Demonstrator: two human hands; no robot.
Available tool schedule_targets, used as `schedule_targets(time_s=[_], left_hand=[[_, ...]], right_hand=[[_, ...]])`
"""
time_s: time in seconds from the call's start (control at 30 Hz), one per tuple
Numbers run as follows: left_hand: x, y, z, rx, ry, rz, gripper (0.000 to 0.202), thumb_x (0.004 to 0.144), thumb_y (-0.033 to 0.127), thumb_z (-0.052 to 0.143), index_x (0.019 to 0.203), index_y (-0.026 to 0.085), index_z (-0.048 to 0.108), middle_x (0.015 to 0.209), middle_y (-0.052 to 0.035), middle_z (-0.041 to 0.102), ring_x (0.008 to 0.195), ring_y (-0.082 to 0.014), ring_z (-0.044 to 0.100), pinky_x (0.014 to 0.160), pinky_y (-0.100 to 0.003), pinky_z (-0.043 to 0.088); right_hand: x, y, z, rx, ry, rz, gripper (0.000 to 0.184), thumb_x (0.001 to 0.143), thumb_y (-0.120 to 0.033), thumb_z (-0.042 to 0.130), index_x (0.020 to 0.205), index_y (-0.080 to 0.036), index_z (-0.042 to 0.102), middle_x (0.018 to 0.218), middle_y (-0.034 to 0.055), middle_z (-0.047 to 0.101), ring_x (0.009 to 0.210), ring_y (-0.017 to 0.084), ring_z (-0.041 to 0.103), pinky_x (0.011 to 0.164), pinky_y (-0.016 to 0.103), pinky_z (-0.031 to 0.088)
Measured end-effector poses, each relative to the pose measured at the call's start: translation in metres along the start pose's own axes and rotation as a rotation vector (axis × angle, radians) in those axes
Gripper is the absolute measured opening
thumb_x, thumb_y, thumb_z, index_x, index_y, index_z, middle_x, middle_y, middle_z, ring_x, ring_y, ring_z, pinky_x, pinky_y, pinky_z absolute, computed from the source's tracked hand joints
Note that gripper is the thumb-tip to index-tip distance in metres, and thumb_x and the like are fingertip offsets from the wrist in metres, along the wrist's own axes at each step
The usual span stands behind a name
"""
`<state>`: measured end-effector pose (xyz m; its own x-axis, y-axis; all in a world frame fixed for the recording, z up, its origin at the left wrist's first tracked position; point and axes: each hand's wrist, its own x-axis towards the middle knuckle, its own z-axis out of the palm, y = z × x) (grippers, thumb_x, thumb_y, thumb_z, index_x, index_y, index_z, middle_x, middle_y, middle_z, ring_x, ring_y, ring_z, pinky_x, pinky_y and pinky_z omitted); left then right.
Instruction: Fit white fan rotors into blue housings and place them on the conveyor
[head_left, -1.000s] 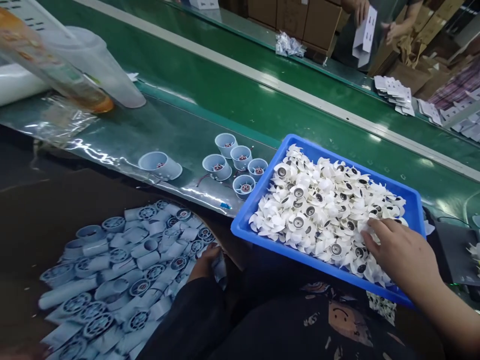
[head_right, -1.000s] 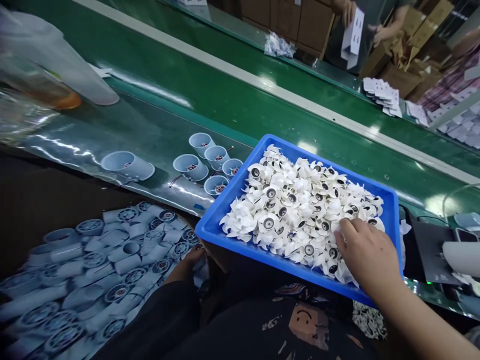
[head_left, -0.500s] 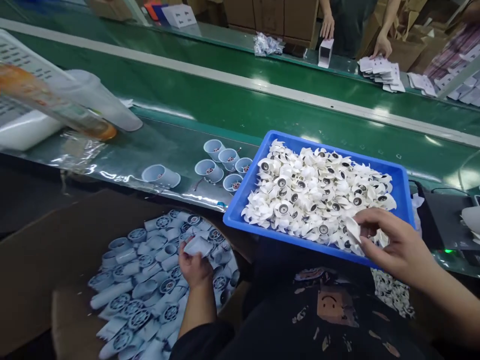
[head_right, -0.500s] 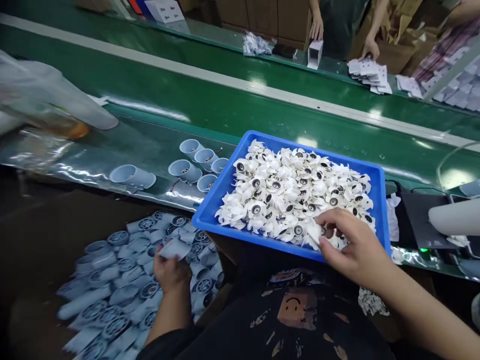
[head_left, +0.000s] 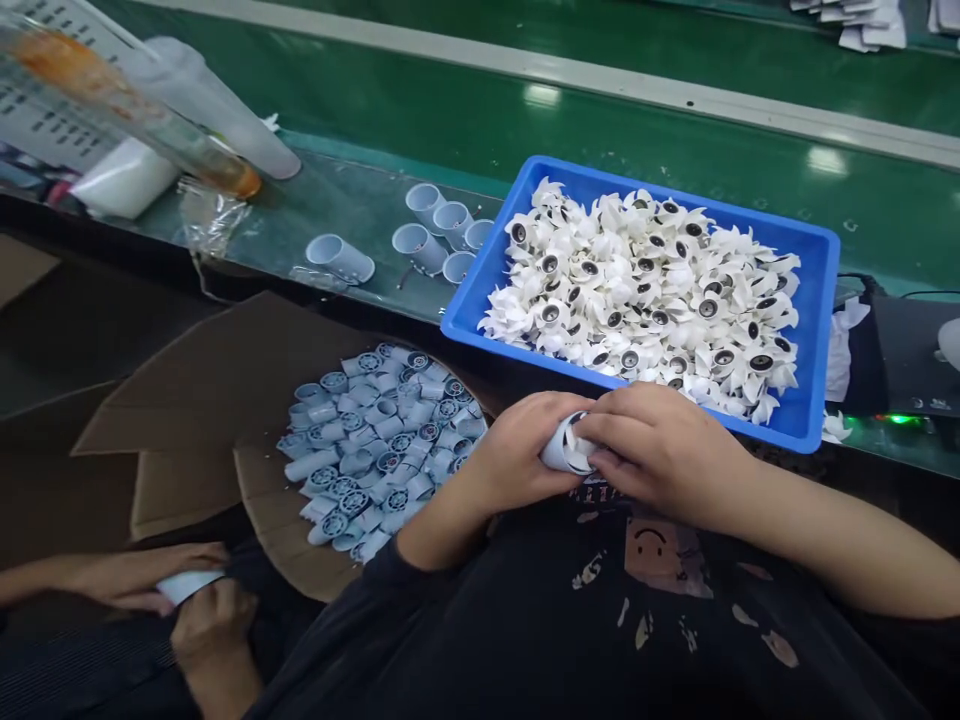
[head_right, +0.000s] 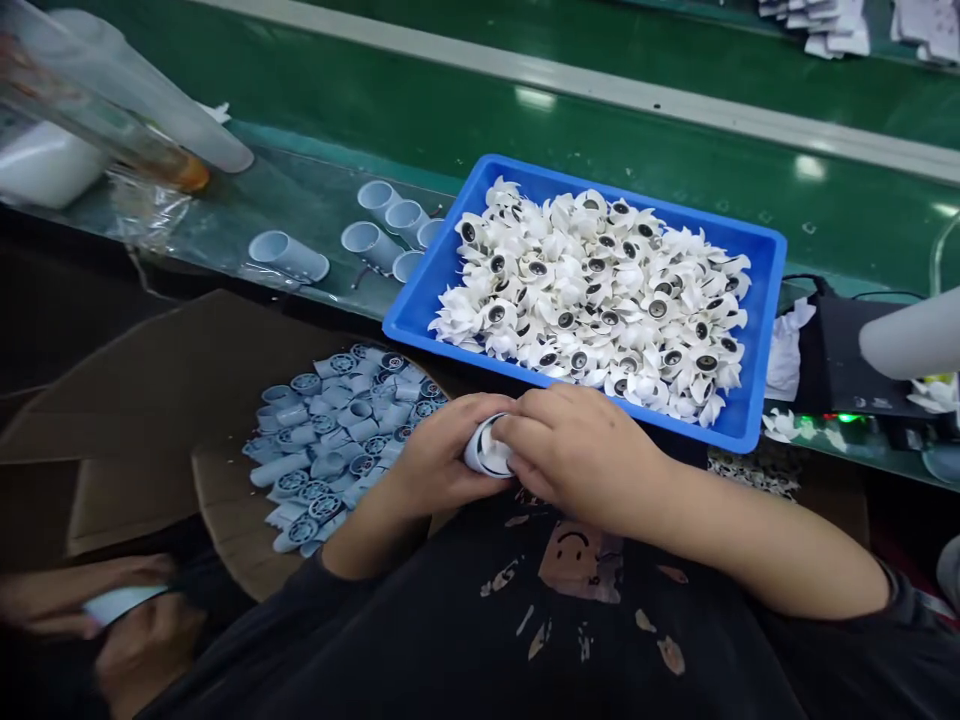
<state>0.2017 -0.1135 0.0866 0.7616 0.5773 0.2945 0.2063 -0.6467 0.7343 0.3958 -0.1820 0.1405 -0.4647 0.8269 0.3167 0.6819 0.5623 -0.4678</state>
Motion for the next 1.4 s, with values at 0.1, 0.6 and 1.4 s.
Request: schedule_targets(time_s=[0.1, 0.6, 1.4], left_hand=[[0.007, 0.011, 0.004, -0.036, -0.068, 0.031, 0.038, 0.076, 0.031, 0.069, 0.111, 0.02, 0.059, 0.105, -0.0056, 0.072, 0.094, -0.0233, 0.07, 0.085, -0.037, 0.057], [0.008, 0.031, 0.013, 0.181, 0.019, 0.09, 0.033, 0.084, 0.035, 0.066, 0.109, 0.016, 0.058, 0.099, -0.0071, 0.073, 0.088, -0.0229, 0.072, 0.078, -0.034, 0.059], [0.017, 0.016, 0.007, 0.095, 0.212, 0.196, 0.047, 0.084, 0.042, 0.069, 0.121, 0.019, 0.052, 0.11, -0.0089, 0.072, 0.1, -0.0227, 0.07, 0.089, -0.036, 0.057]], right_hand=[[-0.003, -0.001, -0.011, -0.163, -0.084, -0.049, 0.018, 0.096, -0.019, 0.051, 0.099, -0.015, 0.068, 0.087, 0.0076, 0.059, 0.076, 0.019, 0.048, 0.065, 0.032, 0.038], [-0.004, 0.032, 0.001, 0.121, 0.021, -0.267, 0.024, 0.099, -0.025, 0.052, 0.087, -0.015, 0.07, 0.069, 0.0016, 0.056, 0.065, 0.014, 0.043, 0.062, 0.029, 0.034], [-0.015, 0.014, -0.016, -0.189, 0.169, -0.086, 0.056, 0.097, -0.063, 0.037, 0.116, -0.02, 0.067, 0.109, 0.0123, 0.057, 0.099, 0.025, 0.05, 0.085, 0.041, 0.037]])
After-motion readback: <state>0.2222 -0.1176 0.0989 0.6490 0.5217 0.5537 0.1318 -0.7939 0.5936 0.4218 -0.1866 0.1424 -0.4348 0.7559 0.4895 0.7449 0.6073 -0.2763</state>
